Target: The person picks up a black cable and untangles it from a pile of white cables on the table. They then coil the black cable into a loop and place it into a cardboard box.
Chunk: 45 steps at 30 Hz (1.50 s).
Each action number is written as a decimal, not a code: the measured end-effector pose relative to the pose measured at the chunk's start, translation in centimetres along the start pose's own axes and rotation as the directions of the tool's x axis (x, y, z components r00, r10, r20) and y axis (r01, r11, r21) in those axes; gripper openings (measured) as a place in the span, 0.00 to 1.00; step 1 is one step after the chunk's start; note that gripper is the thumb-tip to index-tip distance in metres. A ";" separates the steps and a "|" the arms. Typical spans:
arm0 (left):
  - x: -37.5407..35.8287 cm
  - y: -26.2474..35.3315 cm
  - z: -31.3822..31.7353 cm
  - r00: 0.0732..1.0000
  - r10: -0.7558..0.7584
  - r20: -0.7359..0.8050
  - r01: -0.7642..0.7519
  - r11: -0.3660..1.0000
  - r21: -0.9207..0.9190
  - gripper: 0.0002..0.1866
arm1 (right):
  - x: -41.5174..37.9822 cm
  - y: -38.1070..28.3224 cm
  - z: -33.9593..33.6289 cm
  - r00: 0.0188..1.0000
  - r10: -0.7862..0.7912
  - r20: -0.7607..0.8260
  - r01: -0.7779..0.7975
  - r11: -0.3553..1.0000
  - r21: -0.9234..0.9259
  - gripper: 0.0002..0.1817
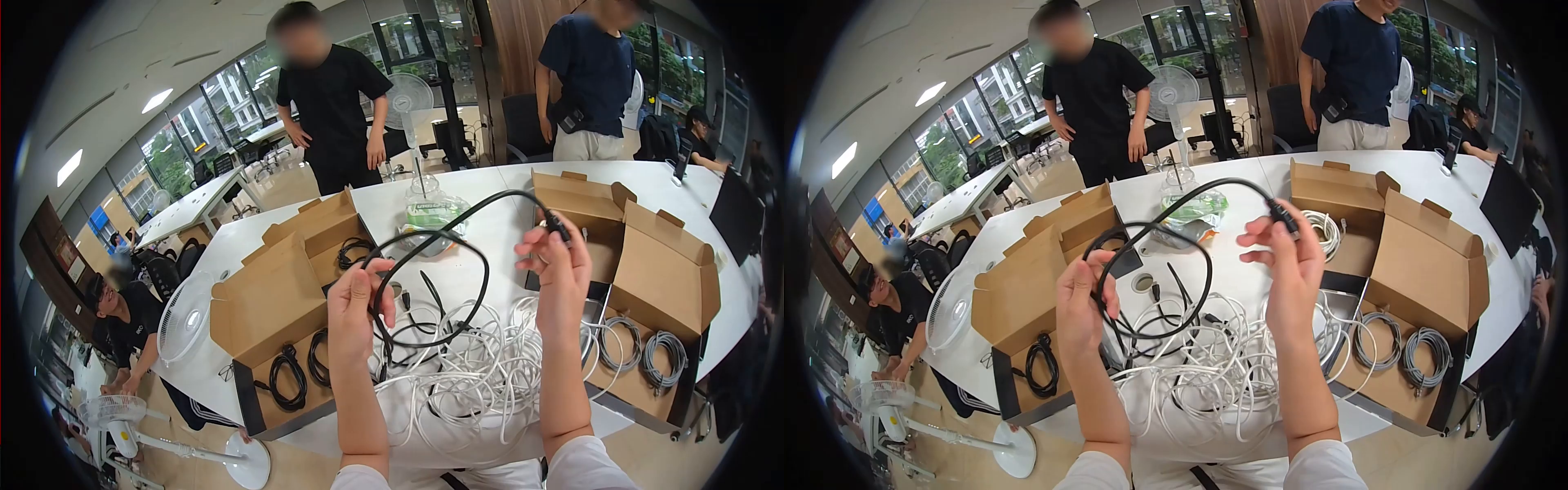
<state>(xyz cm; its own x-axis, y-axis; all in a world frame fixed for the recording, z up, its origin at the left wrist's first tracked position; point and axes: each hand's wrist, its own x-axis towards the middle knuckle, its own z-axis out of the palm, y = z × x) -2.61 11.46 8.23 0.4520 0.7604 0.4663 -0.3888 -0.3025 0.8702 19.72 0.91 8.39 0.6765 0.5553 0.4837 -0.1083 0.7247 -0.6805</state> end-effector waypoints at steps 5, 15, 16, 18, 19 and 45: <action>0.0 -0.1 0.0 0.992 0.046 -0.121 -0.040 0.998 0.054 0.21 | 0.5 -1.9 -1.1 0.987 -0.087 -0.136 0.103 0.988 0.114 0.19; 0.3 0.4 -1.9 0.964 0.042 -0.263 -0.157 0.889 -0.431 0.13 | 1.8 -3.2 -3.0 0.945 0.038 -0.326 0.110 0.900 0.422 0.16; 0.4 0.3 -2.3 0.965 0.056 -0.256 -0.178 0.857 -0.484 0.12 | 1.8 -3.4 -3.1 0.942 0.086 -0.324 0.087 0.870 0.485 0.15; 0.5 0.2 -2.9 0.966 0.084 -0.243 -0.209 0.807 -0.552 0.12 | 1.9 -3.4 -3.7 0.968 0.130 -0.215 0.007 0.842 0.539 0.15; 0.5 0.2 -3.1 0.966 0.099 -0.239 -0.225 0.780 -0.584 0.12 | 1.9 -3.3 -4.0 0.976 0.150 -0.155 -0.037 0.826 0.562 0.14; -1.5 3.2 2.4 0.998 -0.017 0.062 -0.031 0.722 0.691 0.26 | -0.1 -2.5 -1.1 0.987 0.116 0.109 -0.144 0.943 0.301 0.20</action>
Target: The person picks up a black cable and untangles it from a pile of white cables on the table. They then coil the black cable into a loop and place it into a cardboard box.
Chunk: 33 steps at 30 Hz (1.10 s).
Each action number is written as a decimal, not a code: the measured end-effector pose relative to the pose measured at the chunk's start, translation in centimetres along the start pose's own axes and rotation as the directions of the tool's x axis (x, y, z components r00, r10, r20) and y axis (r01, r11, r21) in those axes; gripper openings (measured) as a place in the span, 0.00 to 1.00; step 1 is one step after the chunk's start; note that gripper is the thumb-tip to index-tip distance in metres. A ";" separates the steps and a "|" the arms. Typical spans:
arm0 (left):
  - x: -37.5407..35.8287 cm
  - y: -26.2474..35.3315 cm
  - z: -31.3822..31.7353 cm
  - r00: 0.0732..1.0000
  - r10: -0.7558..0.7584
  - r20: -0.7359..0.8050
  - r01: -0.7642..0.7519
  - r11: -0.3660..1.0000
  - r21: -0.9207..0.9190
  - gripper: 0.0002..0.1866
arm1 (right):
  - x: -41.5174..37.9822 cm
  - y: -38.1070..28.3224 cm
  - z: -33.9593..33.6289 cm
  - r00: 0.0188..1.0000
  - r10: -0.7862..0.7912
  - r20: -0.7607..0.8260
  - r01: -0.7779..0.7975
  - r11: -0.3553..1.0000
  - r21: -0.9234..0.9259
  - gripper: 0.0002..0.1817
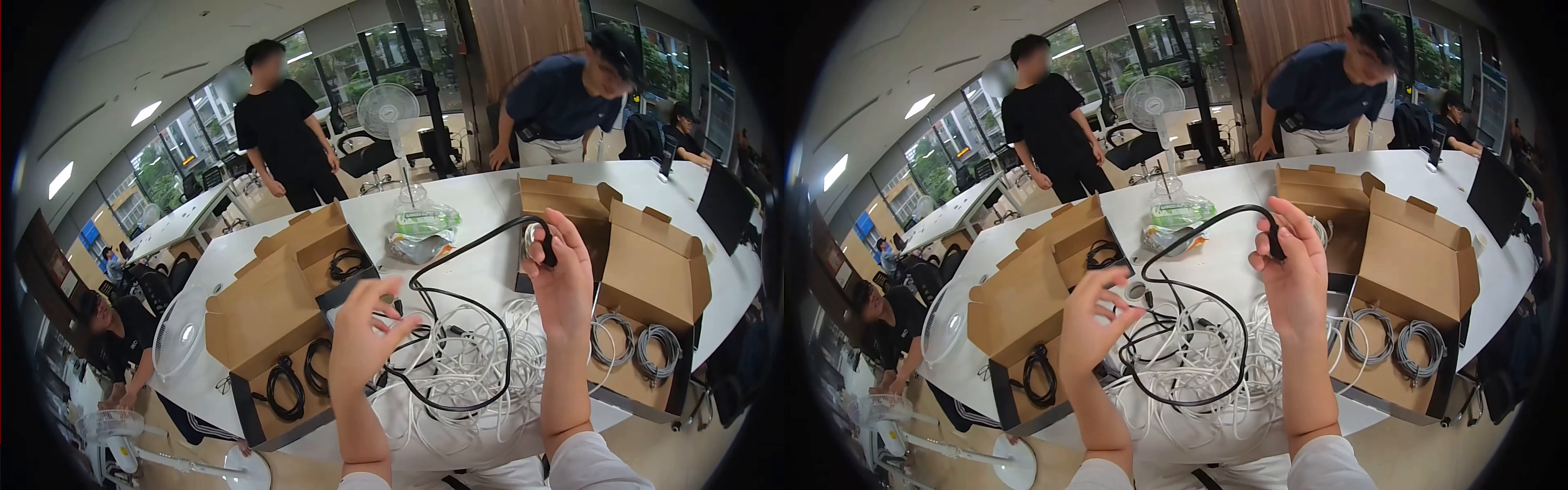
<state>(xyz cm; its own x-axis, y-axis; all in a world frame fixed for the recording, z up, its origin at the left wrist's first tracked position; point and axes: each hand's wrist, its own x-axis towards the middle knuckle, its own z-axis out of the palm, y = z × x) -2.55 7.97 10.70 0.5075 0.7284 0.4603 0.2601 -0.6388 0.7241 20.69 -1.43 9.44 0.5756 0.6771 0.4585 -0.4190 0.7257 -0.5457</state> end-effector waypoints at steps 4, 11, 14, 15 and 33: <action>1.8 -4.3 1.7 1.000 0.017 -0.022 -0.012 0.982 0.189 0.27 | -0.3 0.0 0.5 0.999 -0.008 0.035 0.006 0.999 0.038 0.19; 2.3 -4.9 2.3 0.997 0.013 0.079 -0.004 0.993 -0.121 0.11 | -1.1 0.3 1.2 0.996 -0.010 0.084 -0.002 0.991 0.132 0.20; 2.3 -5.0 1.6 1.000 -0.023 0.001 0.022 0.984 -0.174 0.12 | -1.5 0.1 1.6 0.985 -0.097 0.141 0.115 0.985 -0.126 0.22; 2.1 -4.9 1.4 0.999 -0.048 -0.013 0.043 0.967 -0.252 0.13 | -1.9 -0.1 1.7 0.980 -0.100 0.174 0.143 0.957 -0.251 0.22; 1.9 -4.7 -0.8 0.974 -0.186 -0.126 -0.048 0.376 -0.925 0.14 | -2.5 -0.8 2.5 0.756 0.359 0.547 0.190 0.679 -0.709 0.48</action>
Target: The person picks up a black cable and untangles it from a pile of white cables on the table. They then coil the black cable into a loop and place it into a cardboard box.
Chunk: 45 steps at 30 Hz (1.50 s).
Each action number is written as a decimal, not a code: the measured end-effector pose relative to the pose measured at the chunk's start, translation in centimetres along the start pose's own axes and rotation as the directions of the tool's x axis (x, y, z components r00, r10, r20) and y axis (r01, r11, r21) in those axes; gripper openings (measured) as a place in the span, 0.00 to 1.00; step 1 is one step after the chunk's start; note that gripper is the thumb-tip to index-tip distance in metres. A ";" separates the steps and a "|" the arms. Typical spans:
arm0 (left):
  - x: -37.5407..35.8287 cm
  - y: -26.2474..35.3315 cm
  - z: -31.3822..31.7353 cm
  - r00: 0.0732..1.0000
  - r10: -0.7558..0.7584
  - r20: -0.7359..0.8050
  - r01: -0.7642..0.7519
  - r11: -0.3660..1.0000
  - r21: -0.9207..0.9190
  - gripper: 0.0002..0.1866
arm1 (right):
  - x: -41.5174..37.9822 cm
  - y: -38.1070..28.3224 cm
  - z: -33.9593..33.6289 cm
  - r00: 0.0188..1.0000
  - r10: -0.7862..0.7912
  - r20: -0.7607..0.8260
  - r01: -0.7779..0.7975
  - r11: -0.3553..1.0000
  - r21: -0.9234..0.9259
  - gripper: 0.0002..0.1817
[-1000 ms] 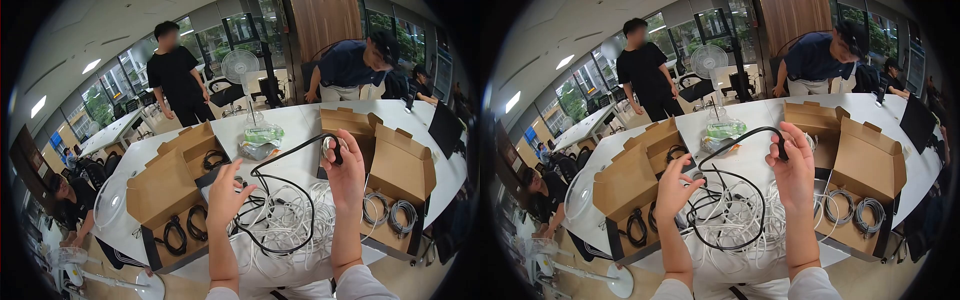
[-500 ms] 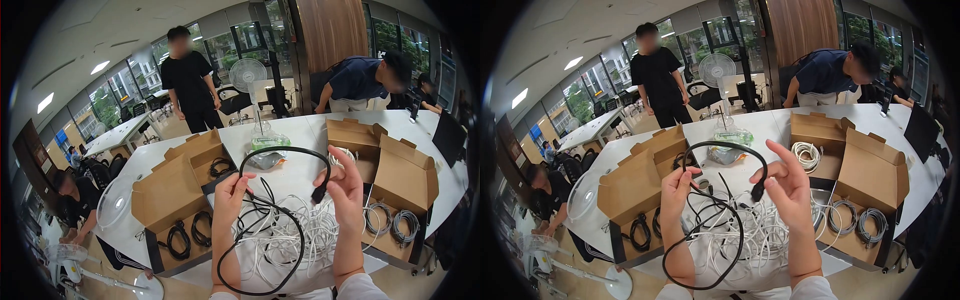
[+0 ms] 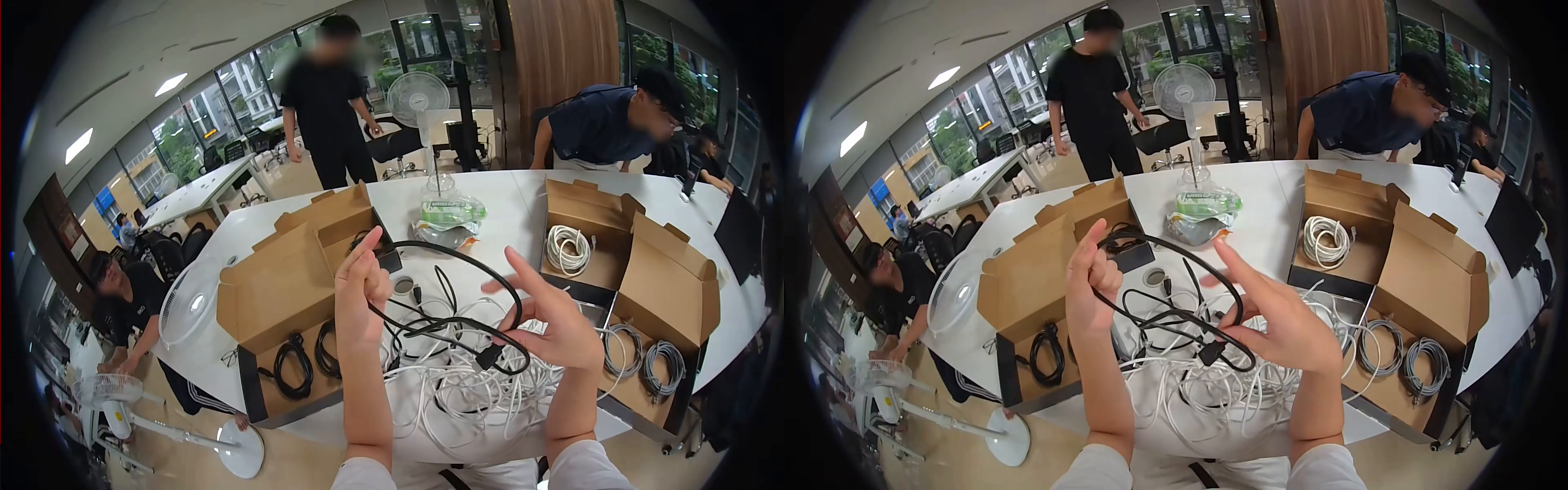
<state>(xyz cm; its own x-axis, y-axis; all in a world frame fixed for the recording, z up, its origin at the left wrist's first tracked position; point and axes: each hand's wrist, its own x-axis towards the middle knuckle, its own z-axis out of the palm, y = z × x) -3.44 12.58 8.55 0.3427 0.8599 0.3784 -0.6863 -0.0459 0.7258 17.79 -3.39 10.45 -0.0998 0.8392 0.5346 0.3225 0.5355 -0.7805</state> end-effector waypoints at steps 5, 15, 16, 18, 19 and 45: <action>0.4 -0.3 -1.7 0.992 -0.065 0.112 0.089 0.969 -0.231 0.14 | 0.3 0.4 -0.1 0.995 -0.050 0.083 0.055 0.996 -0.065 0.43; 0.6 0.0 -1.8 0.946 -0.051 0.321 0.216 0.836 -0.505 0.16 | 1.1 1.3 -0.5 0.995 0.060 -0.085 -0.069 0.992 -0.109 0.40; 0.6 -0.1 -1.9 0.952 -0.031 0.305 0.193 0.836 -0.514 0.16 | 1.1 1.4 -0.5 0.994 0.066 -0.088 -0.077 0.989 -0.125 0.40; 0.7 0.0 -2.1 0.962 0.012 0.274 0.140 0.836 -0.530 0.17 | 1.2 1.9 -0.4 0.996 0.063 -0.071 -0.074 0.983 -0.166 0.41; 0.6 0.0 -2.0 0.969 0.040 0.243 0.095 0.848 -0.521 0.17 | 1.2 2.0 -0.3 0.996 0.060 -0.063 -0.070 0.980 -0.186 0.42; -2.0 0.0 2.5 0.962 -0.084 0.261 -0.034 0.908 0.418 0.35 | 0.7 2.5 -1.2 0.958 -0.149 -0.247 0.158 0.987 0.016 0.55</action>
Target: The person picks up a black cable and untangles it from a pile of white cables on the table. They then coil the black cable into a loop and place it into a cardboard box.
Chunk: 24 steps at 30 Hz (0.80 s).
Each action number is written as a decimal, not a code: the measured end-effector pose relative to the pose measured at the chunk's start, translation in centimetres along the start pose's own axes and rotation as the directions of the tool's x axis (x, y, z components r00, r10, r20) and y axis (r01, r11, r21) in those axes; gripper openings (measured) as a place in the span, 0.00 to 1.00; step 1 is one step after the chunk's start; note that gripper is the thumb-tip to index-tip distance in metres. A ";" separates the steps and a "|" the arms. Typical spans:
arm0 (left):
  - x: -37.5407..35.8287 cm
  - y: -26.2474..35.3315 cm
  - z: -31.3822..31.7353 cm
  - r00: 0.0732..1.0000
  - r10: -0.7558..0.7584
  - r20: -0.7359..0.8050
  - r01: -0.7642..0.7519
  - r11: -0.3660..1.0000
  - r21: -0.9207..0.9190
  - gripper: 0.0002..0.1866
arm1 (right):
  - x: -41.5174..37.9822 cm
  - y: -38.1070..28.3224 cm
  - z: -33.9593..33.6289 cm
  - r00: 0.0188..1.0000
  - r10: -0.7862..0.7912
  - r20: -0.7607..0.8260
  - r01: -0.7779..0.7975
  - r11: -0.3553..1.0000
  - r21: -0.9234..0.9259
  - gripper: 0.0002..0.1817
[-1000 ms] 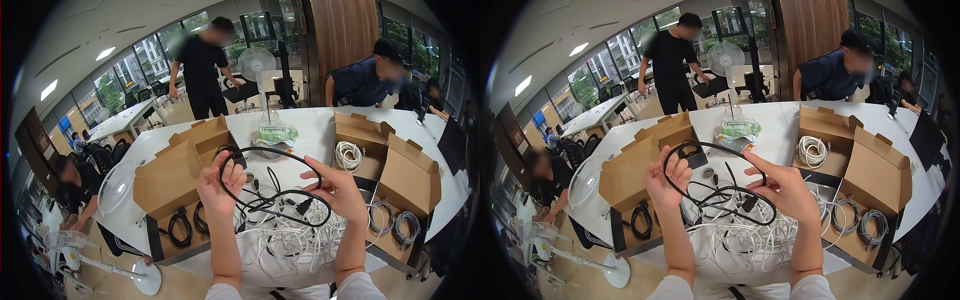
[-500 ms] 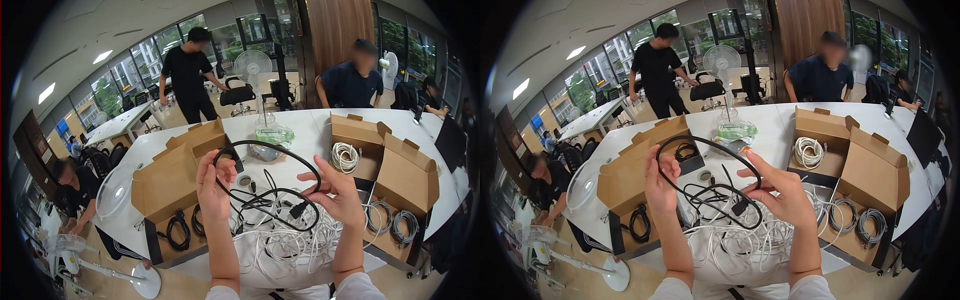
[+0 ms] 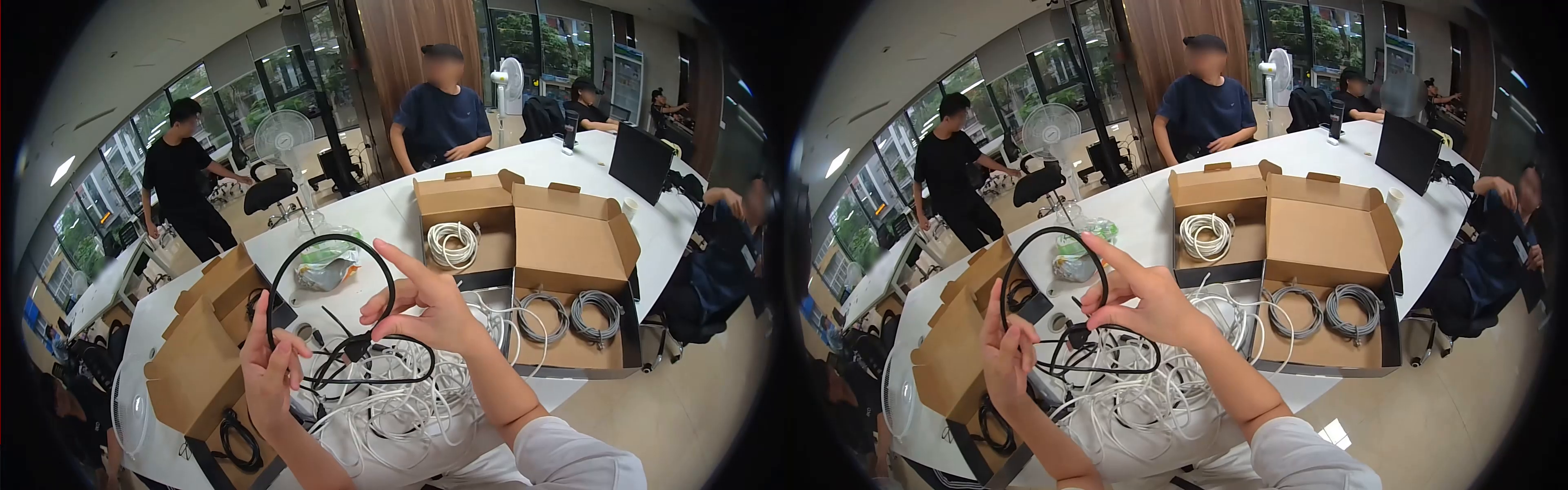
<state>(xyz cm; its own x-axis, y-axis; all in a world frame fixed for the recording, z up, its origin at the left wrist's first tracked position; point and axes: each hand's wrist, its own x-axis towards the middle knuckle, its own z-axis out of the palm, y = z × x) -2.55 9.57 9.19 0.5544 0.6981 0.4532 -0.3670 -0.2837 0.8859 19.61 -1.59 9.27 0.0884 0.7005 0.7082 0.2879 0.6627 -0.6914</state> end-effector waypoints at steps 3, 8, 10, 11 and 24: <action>-0.4 -0.2 -0.7 0.998 0.039 0.042 -0.036 0.998 -0.050 0.33 | 0.1 -0.2 -0.2 0.995 -0.102 -0.004 0.101 0.990 -0.096 0.58; -1.1 -1.5 -2.2 0.976 0.192 0.105 -0.156 0.948 -0.277 0.27 | -0.1 0.3 -0.1 0.996 -0.090 -0.003 0.090 0.996 0.013 0.63; -1.3 -1.9 -2.5 0.959 0.243 0.144 -0.189 0.931 -0.311 0.24 | -0.2 0.0 -0.1 1.000 -0.018 0.014 0.018 1.000 0.001 0.57; -1.6 -2.2 -2.5 0.968 0.214 0.129 -0.175 0.949 -0.262 0.20 | -0.1 -0.1 -0.1 0.999 0.003 0.036 -0.001 0.999 -0.042 0.55; 0.8 -1.5 -0.3 0.996 -0.025 0.089 0.010 0.986 0.166 0.22 | 0.6 -0.6 -0.1 0.971 -0.140 -0.195 0.041 0.898 -0.438 0.08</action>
<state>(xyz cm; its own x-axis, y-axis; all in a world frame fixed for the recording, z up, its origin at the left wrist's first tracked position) -1.81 10.71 8.21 0.6275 0.6440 0.4376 -0.2322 -0.3818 0.8946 19.56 -1.54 10.11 0.2313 0.5360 0.8119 0.6799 0.5079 -0.5290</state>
